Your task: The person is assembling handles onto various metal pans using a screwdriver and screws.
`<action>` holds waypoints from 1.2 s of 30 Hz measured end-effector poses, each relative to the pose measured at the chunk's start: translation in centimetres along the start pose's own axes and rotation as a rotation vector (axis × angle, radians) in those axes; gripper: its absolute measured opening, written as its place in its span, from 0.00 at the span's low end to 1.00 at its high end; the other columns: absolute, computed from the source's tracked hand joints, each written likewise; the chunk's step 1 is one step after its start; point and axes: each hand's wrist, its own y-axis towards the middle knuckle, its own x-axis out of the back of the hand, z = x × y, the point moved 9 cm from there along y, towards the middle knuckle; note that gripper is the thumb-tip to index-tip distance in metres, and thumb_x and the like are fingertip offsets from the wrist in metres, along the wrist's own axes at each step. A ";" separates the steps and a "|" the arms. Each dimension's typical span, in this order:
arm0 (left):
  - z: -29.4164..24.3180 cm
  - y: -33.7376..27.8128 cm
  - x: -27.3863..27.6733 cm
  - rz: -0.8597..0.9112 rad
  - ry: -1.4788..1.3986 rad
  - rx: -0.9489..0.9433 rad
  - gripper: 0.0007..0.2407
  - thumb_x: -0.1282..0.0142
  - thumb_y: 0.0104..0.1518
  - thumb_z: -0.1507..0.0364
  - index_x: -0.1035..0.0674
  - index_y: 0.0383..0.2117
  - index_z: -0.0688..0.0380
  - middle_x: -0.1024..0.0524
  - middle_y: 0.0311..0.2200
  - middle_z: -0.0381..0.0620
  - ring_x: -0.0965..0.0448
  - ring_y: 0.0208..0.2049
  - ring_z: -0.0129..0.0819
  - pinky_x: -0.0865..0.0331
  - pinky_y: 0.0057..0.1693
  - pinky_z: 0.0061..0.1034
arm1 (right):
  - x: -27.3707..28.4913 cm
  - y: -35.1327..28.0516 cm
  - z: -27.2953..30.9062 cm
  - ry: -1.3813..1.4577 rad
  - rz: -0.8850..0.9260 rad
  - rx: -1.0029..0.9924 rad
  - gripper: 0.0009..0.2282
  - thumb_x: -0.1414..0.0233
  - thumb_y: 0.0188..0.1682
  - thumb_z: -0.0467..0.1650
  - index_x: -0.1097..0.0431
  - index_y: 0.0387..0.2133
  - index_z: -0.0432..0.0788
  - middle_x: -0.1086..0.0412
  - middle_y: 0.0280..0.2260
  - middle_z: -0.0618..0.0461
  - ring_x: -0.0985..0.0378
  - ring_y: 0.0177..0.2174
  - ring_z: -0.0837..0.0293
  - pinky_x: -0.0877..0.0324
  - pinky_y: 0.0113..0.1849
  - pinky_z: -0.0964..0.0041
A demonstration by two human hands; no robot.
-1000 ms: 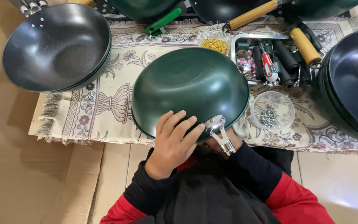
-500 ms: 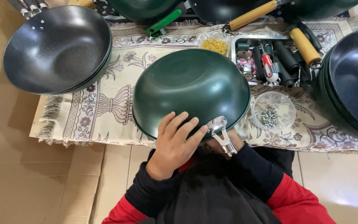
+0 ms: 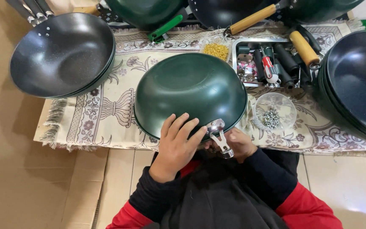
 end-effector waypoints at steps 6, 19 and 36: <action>-0.5 -0.2 -0.2 0.076 0.019 -0.017 0.14 0.36 0.52 0.76 0.18 0.45 0.45 0.22 0.45 0.48 0.23 0.53 0.49 0.34 0.63 0.53 | 4.5 -1.6 -1.0 -0.151 -0.531 0.070 0.13 0.44 0.45 0.28 0.37 0.20 0.29 0.35 0.12 0.25 0.25 0.11 0.42 0.31 0.15 0.54; -2.9 -6.9 -3.3 0.293 -0.532 0.312 0.06 0.38 0.57 0.70 0.20 0.35 0.59 0.21 0.34 0.51 0.20 0.35 0.45 0.27 0.43 0.34 | 3.4 -0.5 -1.5 0.105 -0.305 0.010 0.10 0.49 0.54 0.32 0.27 0.40 0.36 0.23 0.33 0.47 0.22 0.28 0.52 0.28 0.34 0.60; 0.2 -13.9 -12.5 -0.124 -1.576 1.290 0.11 0.44 0.61 0.78 0.27 0.48 0.63 0.23 0.36 0.52 0.26 0.29 0.37 0.30 0.34 0.28 | 2.9 -2.2 -2.4 0.003 -0.413 -0.049 0.14 0.44 0.50 0.30 0.26 0.25 0.23 0.26 0.22 0.34 0.20 0.24 0.46 0.23 0.31 0.56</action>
